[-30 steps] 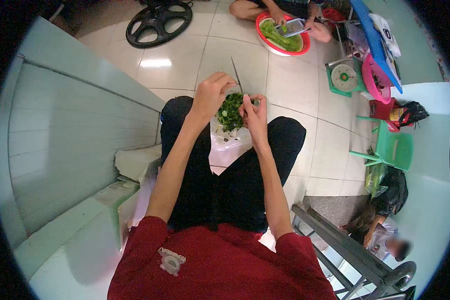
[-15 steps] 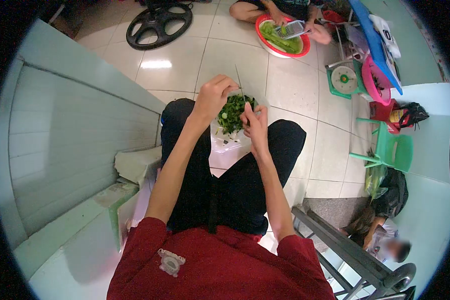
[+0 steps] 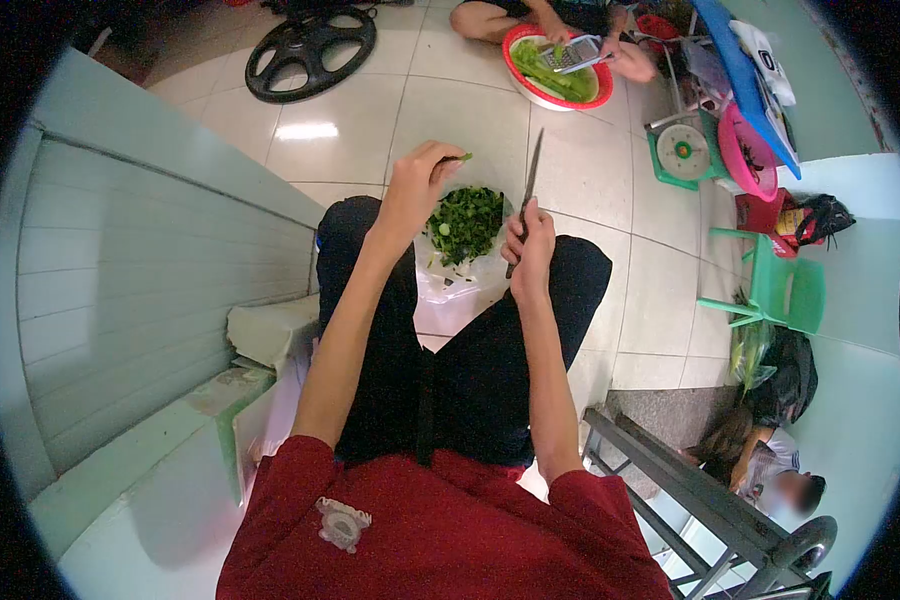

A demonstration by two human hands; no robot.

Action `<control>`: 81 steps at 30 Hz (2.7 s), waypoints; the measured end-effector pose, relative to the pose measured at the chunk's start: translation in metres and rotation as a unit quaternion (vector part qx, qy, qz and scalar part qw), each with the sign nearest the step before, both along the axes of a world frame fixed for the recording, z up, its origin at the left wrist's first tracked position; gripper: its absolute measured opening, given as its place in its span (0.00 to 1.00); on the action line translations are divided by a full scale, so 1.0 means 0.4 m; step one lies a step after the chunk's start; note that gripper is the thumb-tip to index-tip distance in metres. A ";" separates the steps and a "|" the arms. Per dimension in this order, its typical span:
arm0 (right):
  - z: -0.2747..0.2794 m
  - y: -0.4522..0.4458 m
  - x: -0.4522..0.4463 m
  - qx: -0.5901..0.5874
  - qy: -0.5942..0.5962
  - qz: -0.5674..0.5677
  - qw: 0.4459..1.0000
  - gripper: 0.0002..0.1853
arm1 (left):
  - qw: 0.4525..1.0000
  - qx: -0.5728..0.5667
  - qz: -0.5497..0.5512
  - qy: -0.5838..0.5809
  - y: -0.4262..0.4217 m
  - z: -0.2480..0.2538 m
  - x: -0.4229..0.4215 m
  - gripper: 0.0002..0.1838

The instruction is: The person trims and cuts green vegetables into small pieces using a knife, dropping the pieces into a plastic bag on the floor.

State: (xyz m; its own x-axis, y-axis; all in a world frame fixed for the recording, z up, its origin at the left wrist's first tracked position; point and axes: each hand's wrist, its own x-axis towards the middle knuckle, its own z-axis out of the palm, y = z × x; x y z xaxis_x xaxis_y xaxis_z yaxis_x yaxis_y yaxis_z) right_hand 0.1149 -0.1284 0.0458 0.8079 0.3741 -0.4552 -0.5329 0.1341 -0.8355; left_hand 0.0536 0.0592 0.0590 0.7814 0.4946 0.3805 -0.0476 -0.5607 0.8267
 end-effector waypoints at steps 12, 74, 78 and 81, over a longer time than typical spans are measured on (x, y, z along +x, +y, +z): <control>0.004 0.040 -0.030 0.021 -0.087 0.108 0.990 0.15 | 0.994 0.079 -0.070 0.006 -0.005 -0.008 -0.008 0.06; -0.031 0.027 -0.034 0.003 -0.140 0.116 0.983 0.15 | 0.997 0.045 -0.051 0.029 -0.007 -0.012 -0.008 0.06; -0.025 0.040 -0.038 -0.008 -0.150 0.116 0.982 0.16 | 0.995 0.075 -0.054 0.044 -0.008 -0.009 -0.014 0.05; -0.022 0.043 -0.036 -0.016 -0.151 0.124 0.981 0.16 | 0.994 0.081 -0.058 0.035 -0.005 -0.008 -0.016 0.05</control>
State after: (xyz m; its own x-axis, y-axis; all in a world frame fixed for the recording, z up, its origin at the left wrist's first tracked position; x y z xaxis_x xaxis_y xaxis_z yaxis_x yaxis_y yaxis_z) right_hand 0.1004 -0.1112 0.0368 0.7938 0.5656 -0.2235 -0.2731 0.0032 -0.9620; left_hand 0.0472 0.0573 0.0559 0.8571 0.3368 0.3899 -0.0644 -0.6808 0.7296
